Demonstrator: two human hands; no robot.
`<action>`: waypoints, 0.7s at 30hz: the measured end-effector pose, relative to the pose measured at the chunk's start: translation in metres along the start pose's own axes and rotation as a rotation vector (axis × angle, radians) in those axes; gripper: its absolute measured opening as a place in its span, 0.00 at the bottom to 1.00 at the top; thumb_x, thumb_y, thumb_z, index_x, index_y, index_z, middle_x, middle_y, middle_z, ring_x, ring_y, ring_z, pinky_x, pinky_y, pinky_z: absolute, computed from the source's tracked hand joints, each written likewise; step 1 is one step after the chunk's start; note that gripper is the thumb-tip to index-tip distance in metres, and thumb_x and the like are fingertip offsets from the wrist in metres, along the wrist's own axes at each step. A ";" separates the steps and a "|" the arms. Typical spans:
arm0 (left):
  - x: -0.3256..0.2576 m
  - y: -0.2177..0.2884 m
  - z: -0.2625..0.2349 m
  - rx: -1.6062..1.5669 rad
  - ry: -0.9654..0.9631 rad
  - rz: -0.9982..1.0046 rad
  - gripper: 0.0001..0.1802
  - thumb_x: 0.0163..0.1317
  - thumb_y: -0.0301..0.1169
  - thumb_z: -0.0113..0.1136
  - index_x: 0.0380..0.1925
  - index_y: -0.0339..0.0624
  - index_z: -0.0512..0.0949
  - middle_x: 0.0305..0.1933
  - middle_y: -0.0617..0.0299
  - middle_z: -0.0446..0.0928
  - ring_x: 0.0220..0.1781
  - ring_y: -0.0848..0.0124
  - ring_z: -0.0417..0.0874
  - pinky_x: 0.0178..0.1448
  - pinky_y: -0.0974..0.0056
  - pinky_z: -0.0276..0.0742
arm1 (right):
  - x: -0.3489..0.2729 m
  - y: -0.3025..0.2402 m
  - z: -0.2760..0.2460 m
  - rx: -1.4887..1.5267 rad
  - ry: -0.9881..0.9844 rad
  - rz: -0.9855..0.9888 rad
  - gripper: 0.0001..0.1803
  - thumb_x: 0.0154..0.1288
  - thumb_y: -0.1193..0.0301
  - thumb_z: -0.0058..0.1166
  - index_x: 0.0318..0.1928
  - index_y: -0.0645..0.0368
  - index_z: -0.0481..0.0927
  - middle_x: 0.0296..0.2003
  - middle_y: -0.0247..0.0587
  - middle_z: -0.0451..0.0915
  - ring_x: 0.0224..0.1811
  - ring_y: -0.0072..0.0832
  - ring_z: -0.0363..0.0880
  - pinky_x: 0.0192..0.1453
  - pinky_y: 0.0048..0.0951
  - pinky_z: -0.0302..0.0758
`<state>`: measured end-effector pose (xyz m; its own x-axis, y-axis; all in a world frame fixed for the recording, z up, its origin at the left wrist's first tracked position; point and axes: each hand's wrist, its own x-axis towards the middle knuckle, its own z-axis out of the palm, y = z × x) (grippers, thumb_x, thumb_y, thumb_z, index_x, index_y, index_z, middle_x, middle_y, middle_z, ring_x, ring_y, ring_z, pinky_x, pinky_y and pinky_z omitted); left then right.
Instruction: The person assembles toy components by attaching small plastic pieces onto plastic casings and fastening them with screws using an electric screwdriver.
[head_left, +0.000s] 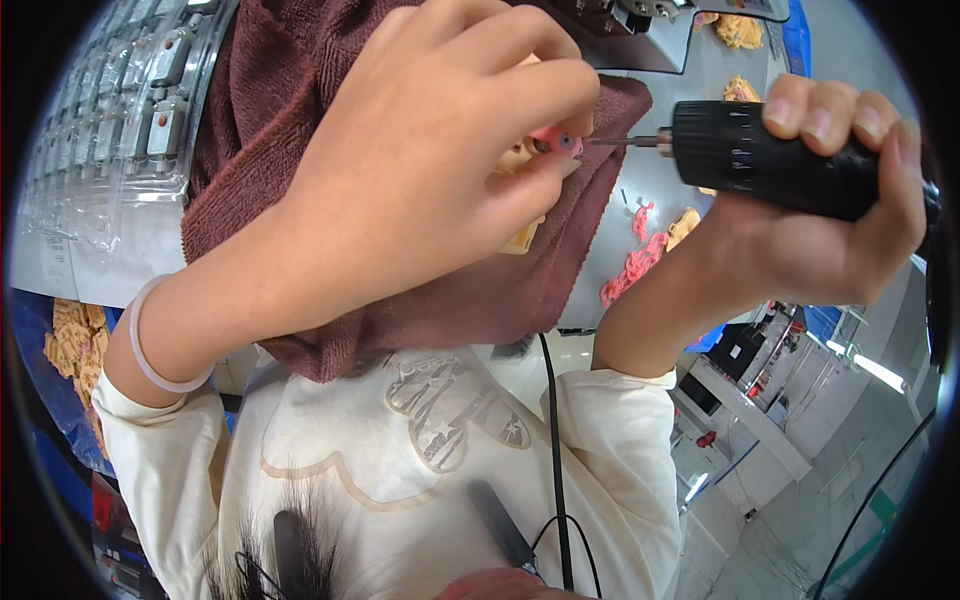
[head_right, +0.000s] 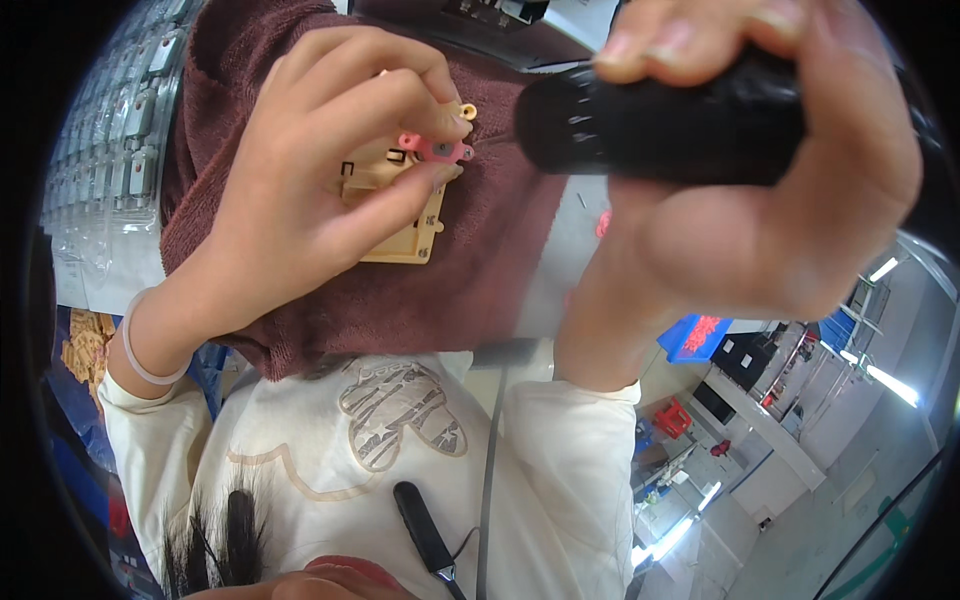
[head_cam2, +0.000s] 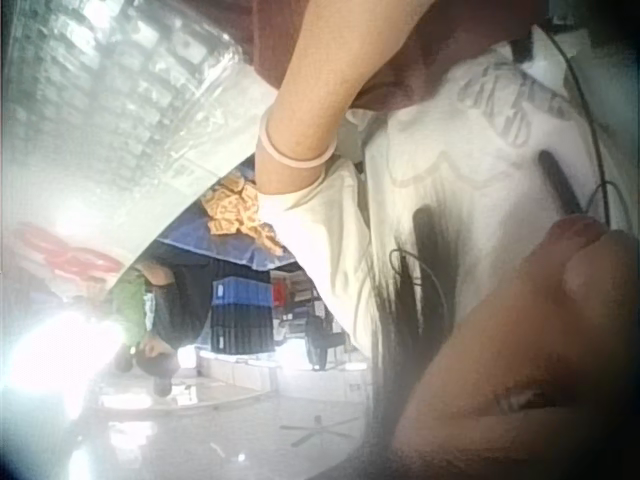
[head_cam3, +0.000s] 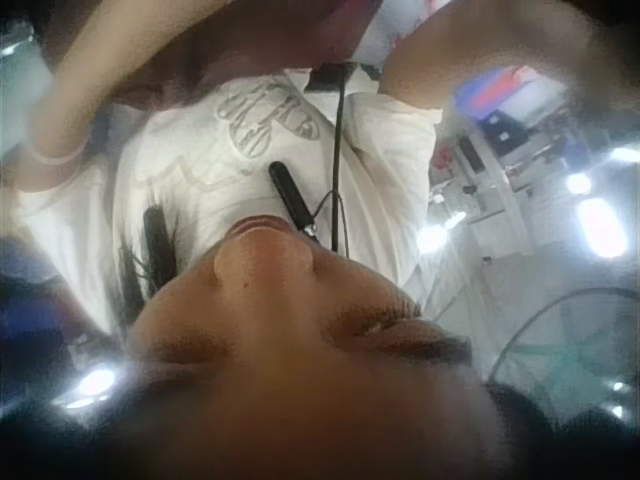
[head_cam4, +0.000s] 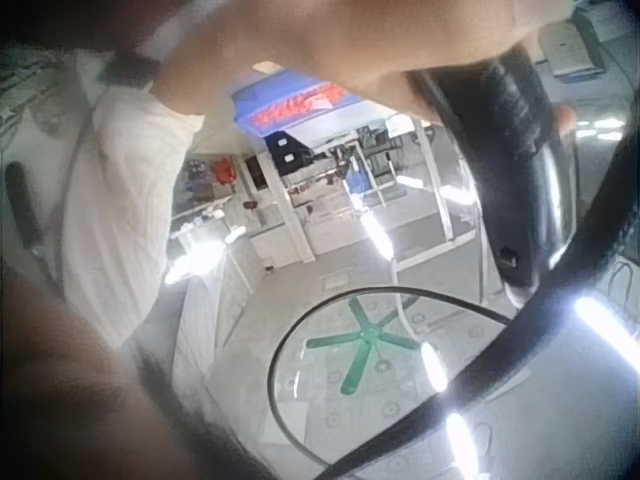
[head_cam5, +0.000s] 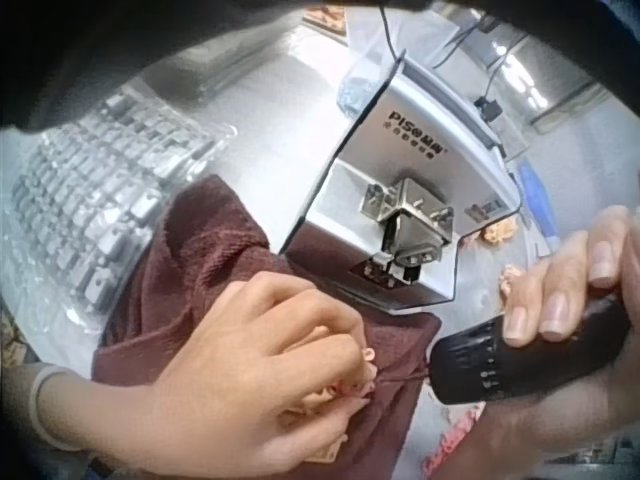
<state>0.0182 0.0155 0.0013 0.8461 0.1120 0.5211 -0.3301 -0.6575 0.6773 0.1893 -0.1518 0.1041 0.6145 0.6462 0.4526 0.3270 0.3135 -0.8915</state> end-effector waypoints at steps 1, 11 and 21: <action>0.000 -0.001 0.001 0.007 0.021 0.004 0.10 0.50 0.25 0.69 0.34 0.45 0.81 0.46 0.64 0.79 0.52 0.59 0.76 0.58 0.56 0.70 | 0.007 0.001 -0.009 0.002 -0.004 -0.008 0.10 0.62 0.66 0.49 0.32 0.61 0.72 0.30 0.40 0.73 0.27 0.31 0.74 0.32 0.38 0.72; -0.001 0.006 0.005 0.021 0.059 -0.022 0.13 0.47 0.23 0.70 0.34 0.46 0.81 0.46 0.65 0.79 0.51 0.58 0.76 0.56 0.56 0.71 | 0.080 0.026 -0.132 -0.003 0.000 -0.039 0.10 0.62 0.66 0.49 0.32 0.61 0.72 0.30 0.40 0.72 0.27 0.31 0.74 0.32 0.37 0.72; -0.006 0.005 0.015 -0.099 0.107 -0.166 0.13 0.46 0.23 0.72 0.32 0.47 0.81 0.47 0.65 0.79 0.52 0.58 0.76 0.55 0.56 0.71 | 0.078 0.021 -0.099 -0.005 -0.002 -0.066 0.11 0.61 0.65 0.49 0.32 0.61 0.72 0.29 0.40 0.72 0.27 0.31 0.73 0.32 0.37 0.71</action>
<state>0.0175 0.0004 -0.0058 0.8449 0.2943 0.4467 -0.2341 -0.5475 0.8034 0.3147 -0.1635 0.1221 0.5899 0.6255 0.5107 0.3704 0.3524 -0.8595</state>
